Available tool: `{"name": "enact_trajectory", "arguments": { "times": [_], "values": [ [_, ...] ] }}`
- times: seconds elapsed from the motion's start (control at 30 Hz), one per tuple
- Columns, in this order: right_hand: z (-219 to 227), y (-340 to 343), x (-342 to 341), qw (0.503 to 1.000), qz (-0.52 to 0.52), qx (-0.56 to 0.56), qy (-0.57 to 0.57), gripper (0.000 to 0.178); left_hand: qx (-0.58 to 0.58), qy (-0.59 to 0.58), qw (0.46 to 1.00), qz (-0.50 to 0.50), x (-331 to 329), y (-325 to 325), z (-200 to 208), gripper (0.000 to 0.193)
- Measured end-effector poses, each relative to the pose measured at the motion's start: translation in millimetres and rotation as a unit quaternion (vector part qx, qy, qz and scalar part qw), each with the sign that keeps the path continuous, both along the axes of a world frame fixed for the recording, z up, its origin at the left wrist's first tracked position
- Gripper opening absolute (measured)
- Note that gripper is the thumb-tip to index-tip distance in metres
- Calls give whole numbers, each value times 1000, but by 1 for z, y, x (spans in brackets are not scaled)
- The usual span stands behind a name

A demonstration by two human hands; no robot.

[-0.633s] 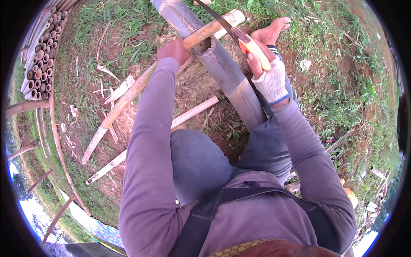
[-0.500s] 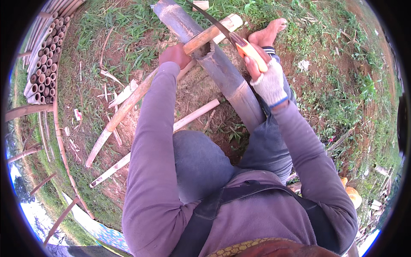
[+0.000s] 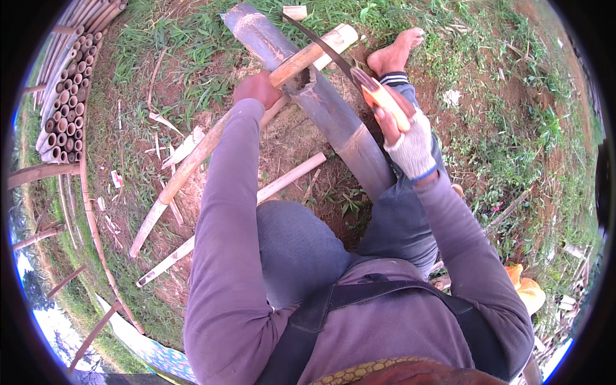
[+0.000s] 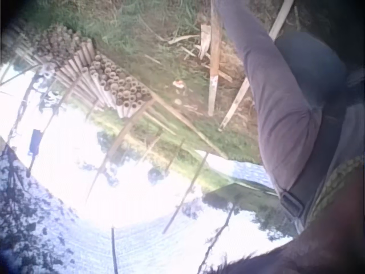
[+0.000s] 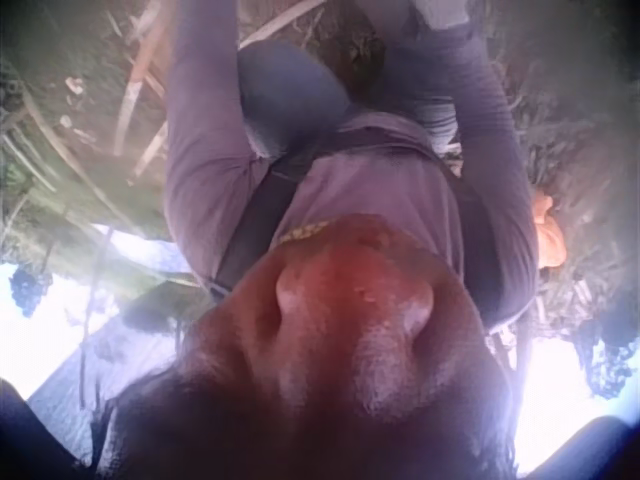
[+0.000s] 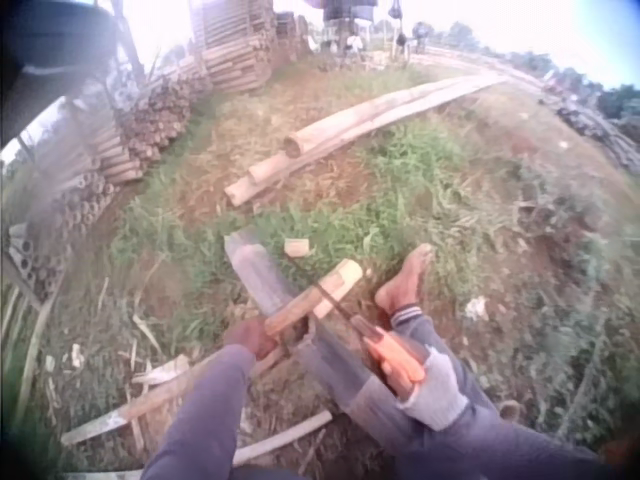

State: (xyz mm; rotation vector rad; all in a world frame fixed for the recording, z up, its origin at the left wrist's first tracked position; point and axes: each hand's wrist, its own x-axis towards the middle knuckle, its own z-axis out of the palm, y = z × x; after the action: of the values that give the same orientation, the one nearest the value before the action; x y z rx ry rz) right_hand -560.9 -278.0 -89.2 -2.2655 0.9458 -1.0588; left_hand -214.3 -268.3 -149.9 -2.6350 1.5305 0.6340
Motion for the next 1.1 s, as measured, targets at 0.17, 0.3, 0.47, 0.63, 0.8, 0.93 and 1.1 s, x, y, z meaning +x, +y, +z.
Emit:
{"name": "enact_trajectory", "arguments": {
  "times": [0.17,0.3,0.47,0.63,0.8,0.93,1.1],
  "values": [
    [-9,36,-49,997,10,77,-26,38,13,-1,1000,17,0,-3,-4,51],
    [-6,-21,29,995,-9,97,-36,34,2,-4,1000,6,-3,-9,2,52],
    [-17,-4,22,989,-24,141,-42,41,15,-1,1000,10,-8,8,1,52],
    [-43,-27,17,987,3,144,-71,42,12,5,1000,13,-1,-2,-4,55],
    [-32,-6,17,984,-18,168,-60,46,16,17,1000,5,9,0,-6,58],
    [-21,-14,20,974,-17,216,-62,41,38,25,999,-12,11,-1,-6,61],
    [-37,-10,2,979,-12,198,-50,41,21,0,1000,-5,-3,-2,-4,58]
  ]
}}
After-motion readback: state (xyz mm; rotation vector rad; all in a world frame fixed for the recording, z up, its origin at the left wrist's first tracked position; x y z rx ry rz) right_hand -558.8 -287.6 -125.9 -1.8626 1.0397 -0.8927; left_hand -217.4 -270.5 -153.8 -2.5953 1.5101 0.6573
